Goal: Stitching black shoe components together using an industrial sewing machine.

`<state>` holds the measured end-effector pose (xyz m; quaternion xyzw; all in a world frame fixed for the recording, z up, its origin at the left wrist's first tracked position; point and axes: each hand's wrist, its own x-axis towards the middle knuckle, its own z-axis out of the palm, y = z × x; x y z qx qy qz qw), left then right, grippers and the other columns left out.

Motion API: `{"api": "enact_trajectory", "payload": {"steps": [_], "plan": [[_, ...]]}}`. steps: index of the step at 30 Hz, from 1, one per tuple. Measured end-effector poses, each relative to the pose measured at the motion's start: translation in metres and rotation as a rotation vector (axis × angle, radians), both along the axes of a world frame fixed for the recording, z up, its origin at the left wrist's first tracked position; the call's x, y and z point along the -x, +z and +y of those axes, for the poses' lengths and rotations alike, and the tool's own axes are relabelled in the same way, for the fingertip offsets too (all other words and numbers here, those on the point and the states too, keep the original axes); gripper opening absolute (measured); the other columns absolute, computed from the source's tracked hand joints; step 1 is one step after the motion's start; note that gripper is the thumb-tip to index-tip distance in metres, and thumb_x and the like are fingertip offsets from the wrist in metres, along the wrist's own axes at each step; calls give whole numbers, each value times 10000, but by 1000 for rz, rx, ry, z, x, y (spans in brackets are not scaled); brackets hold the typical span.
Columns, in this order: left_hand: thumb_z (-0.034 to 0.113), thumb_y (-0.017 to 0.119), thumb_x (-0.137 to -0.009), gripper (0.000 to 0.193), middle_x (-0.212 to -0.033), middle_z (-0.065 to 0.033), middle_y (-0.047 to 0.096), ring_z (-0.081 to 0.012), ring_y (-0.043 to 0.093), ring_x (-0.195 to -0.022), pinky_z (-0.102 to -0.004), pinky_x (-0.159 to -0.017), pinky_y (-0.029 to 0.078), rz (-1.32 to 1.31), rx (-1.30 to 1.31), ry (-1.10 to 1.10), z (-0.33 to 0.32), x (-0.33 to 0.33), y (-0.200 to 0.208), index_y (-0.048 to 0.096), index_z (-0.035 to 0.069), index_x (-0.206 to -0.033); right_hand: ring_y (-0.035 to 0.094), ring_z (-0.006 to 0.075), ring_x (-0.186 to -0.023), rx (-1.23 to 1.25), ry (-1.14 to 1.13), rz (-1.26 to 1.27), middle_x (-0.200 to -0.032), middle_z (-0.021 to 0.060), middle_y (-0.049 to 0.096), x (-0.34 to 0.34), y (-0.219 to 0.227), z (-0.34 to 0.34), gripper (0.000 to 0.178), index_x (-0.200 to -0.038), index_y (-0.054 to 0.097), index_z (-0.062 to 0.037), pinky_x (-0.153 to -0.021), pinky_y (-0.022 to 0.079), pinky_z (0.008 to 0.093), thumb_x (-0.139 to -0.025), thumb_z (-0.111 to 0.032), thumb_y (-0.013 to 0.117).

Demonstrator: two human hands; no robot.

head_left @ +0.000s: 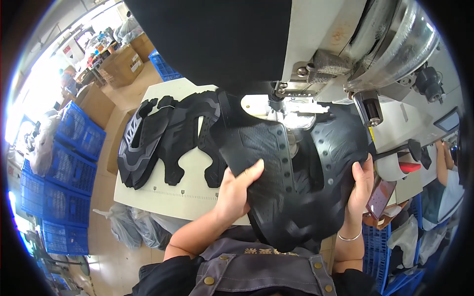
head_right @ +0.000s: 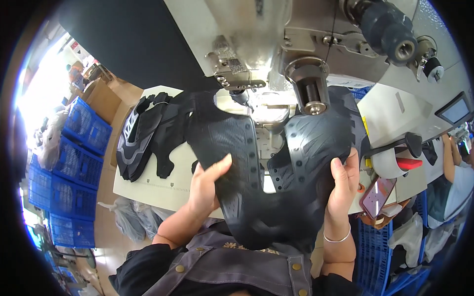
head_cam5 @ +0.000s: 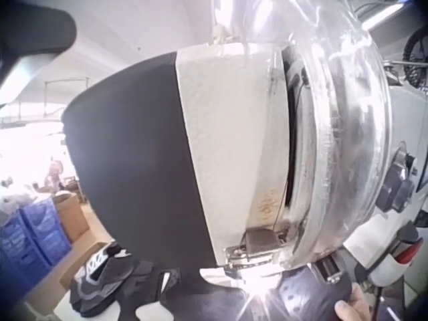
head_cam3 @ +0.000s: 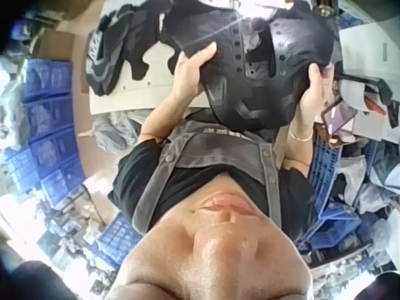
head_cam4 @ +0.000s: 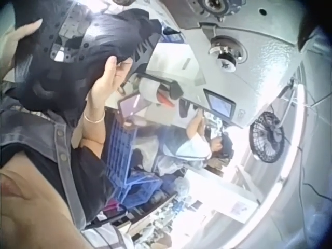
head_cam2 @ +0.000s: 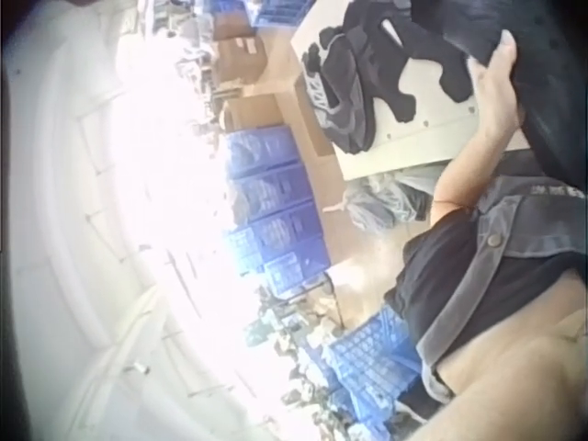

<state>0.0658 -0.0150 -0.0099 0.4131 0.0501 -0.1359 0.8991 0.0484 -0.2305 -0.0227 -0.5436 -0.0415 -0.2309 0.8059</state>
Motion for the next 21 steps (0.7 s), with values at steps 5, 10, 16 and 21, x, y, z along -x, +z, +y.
{"api": "enact_trajectory", "payload": {"steps": [5,10,16,21], "plan": [[53,513,-826,195,-905,-108,603,-206,613,-789,-325,-692,513,-101,78,11,6,-32,7,529,-19,-1006,486,191,-1055,-216,46,-19,-1141,98,510,-19,-5,10,354,-1185,421,13,-913,370,302,-853,-97,373],[62,510,-848,145,-868,-74,614,-163,617,-755,-285,-654,514,-172,-21,-97,7,-42,18,558,-7,-965,507,189,-1020,-336,150,75,-1128,104,515,-27,-9,12,346,-1179,416,11,-901,389,305,-845,-70,374],[42,522,-845,116,-855,-66,615,-139,612,-746,-261,-637,504,-218,-84,-69,9,-44,15,568,-7,-939,519,177,-989,-235,47,83,-1111,110,528,-18,-4,15,346,-1191,407,24,-889,393,284,-858,-64,384],[39,531,-844,111,-858,-72,614,-139,609,-746,-262,-640,502,-226,-81,-76,11,-42,12,563,-11,-938,522,196,-1014,-183,109,42,-1159,122,516,-13,-4,12,376,-1225,390,29,-899,396,298,-861,-62,369]]}}
